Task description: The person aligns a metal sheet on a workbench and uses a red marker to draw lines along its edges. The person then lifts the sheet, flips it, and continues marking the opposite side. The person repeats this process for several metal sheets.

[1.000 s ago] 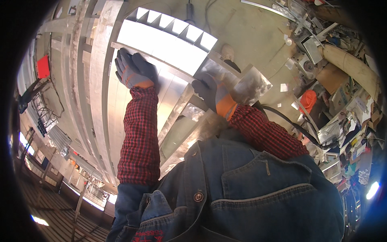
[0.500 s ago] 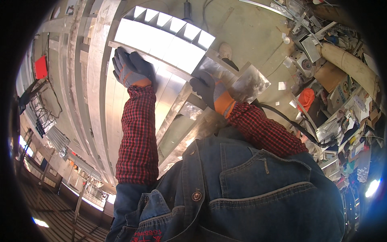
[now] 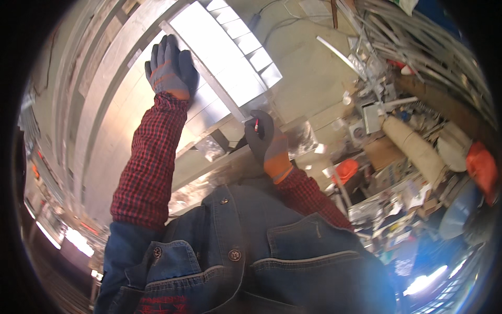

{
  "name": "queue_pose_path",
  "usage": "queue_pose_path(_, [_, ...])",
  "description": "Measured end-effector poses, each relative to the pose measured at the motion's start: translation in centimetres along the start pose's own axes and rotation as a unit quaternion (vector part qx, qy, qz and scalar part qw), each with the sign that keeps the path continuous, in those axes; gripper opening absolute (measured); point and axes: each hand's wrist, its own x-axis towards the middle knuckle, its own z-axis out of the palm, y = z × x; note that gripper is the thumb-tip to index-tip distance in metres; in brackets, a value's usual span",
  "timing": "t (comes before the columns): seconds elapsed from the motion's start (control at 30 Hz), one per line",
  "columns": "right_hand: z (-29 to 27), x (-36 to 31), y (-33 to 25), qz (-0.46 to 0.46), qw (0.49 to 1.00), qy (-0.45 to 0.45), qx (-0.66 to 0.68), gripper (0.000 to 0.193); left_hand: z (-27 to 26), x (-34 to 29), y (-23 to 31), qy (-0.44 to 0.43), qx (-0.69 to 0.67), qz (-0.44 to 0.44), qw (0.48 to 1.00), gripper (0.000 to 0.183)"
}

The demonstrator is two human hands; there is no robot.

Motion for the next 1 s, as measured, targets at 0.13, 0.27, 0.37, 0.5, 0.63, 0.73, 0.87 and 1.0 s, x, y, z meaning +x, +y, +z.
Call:
queue_pose_path(0.13, [-1.7,0.7,-1.6,-0.039,0.999,0.023,-0.024,0.044,0.2,0.1,-0.3,-0.033,0.013,-0.018,0.999,0.065])
queue_pose_path(0.27, [-1.9,2.3,-3.2,-0.127,0.99,0.038,-0.05,0.048,0.3,-0.1,-0.4,-0.027,0.002,-0.014,1.0,0.065])
queue_pose_path(0.37, [-1.6,2.9,-3.5,-0.17,0.978,0.027,-0.116,0.047,0.2,-0.2,-0.3,-0.041,0.005,-0.029,0.999,0.064])
queue_pose_path(0.5, [-0.6,2.3,-2.8,-0.184,0.961,0.003,-0.208,0.043,0.1,-0.1,-0.5,-0.058,0.015,-0.03,0.998,0.062])
queue_pose_path(0.63, [0.6,2.5,-1.4,-0.315,0.908,0.049,-0.271,0.045,0.3,-0.3,-0.5,-0.046,0.017,-0.027,0.998,0.061])
queue_pose_path(0.73, [1.3,3.2,-0.8,-0.352,0.886,0.063,-0.294,0.045,0.3,-0.3,-0.6,-0.049,0.019,-0.028,0.998,0.061])
queue_pose_path(0.87, [1.5,3.4,-0.7,-0.335,0.892,0.044,-0.3,0.041,-0.2,-0.2,-0.3,-0.068,0.028,-0.031,0.997,0.062])
queue_pose_path(1.0, [1.2,3.1,-1.0,-0.304,0.903,0.031,-0.302,0.039,-0.9,0.1,0.1,-0.086,0.024,-0.044,0.995,0.062])
